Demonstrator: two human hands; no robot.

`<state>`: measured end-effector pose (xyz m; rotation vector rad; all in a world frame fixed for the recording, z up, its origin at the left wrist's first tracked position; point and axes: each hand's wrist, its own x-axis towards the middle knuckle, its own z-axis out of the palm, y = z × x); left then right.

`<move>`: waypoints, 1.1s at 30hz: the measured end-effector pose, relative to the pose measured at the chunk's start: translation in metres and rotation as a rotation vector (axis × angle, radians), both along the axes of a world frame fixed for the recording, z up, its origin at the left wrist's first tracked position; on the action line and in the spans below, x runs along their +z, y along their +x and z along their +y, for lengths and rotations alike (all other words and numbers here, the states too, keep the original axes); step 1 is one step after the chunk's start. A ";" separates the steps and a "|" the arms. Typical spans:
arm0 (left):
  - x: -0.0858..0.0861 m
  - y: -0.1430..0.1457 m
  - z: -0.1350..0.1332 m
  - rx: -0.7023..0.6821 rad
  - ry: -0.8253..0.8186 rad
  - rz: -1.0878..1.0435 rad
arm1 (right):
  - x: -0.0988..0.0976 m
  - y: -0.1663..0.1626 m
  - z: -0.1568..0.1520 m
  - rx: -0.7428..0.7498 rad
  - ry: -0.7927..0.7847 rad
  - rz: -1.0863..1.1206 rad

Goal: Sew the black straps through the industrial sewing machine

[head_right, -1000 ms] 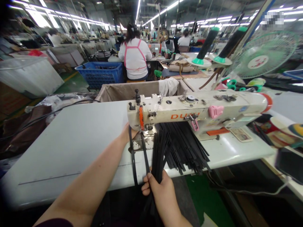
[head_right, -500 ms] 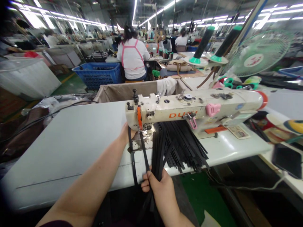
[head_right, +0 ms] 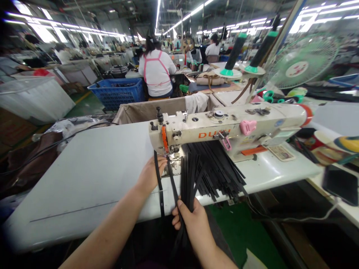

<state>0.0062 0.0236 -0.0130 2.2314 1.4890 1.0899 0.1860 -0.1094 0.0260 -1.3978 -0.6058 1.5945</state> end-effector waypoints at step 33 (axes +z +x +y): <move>-0.002 0.000 -0.027 -0.021 0.002 0.067 | 0.020 0.035 -0.010 0.040 -0.064 0.020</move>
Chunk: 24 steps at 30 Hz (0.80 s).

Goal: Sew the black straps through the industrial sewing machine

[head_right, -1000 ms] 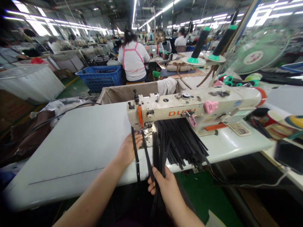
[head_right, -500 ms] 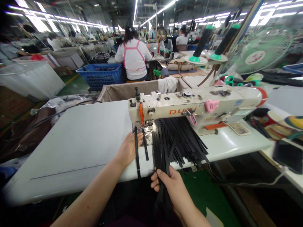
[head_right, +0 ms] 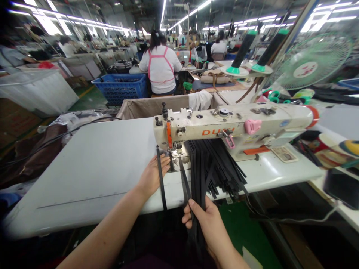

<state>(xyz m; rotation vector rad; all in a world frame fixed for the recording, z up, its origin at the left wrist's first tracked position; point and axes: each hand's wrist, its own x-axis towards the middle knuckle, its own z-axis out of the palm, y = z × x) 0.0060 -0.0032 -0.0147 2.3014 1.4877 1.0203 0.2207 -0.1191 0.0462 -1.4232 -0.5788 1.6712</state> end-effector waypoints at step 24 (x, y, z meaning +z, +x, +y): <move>0.000 0.002 0.002 0.023 -0.023 0.049 | -0.009 -0.010 0.000 0.061 0.017 -0.044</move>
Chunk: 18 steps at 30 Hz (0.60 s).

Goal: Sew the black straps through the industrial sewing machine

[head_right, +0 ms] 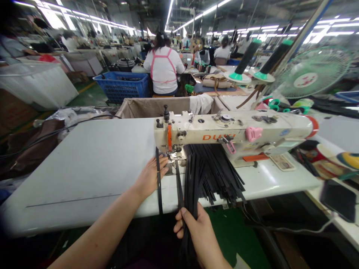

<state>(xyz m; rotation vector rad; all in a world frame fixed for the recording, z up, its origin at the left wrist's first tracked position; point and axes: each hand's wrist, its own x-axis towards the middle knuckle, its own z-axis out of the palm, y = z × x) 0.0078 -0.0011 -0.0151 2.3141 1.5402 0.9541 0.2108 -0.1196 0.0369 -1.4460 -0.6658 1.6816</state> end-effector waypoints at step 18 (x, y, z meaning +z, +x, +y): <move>0.008 -0.009 0.093 0.061 -0.191 -0.191 | -0.011 -0.018 0.008 0.006 0.056 -0.004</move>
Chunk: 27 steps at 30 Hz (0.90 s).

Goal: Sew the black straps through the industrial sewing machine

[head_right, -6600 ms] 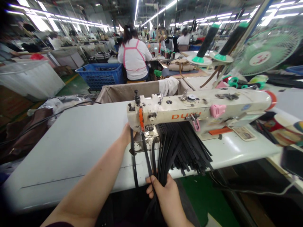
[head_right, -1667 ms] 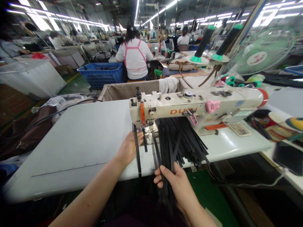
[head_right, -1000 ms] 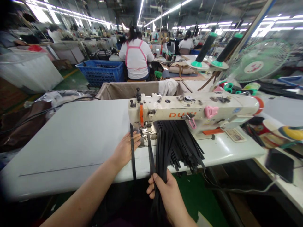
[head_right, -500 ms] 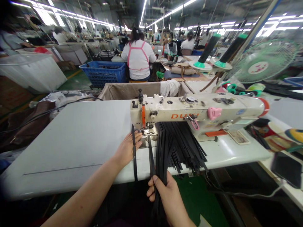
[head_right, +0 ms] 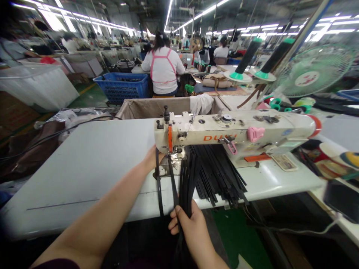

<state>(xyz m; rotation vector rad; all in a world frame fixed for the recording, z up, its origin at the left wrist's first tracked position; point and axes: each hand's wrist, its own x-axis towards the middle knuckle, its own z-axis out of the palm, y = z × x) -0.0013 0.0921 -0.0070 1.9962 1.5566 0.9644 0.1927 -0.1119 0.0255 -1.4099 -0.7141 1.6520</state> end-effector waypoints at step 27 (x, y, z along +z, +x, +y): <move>0.000 0.010 0.011 0.170 -0.123 -0.408 | 0.006 -0.013 0.009 -0.066 -0.003 -0.079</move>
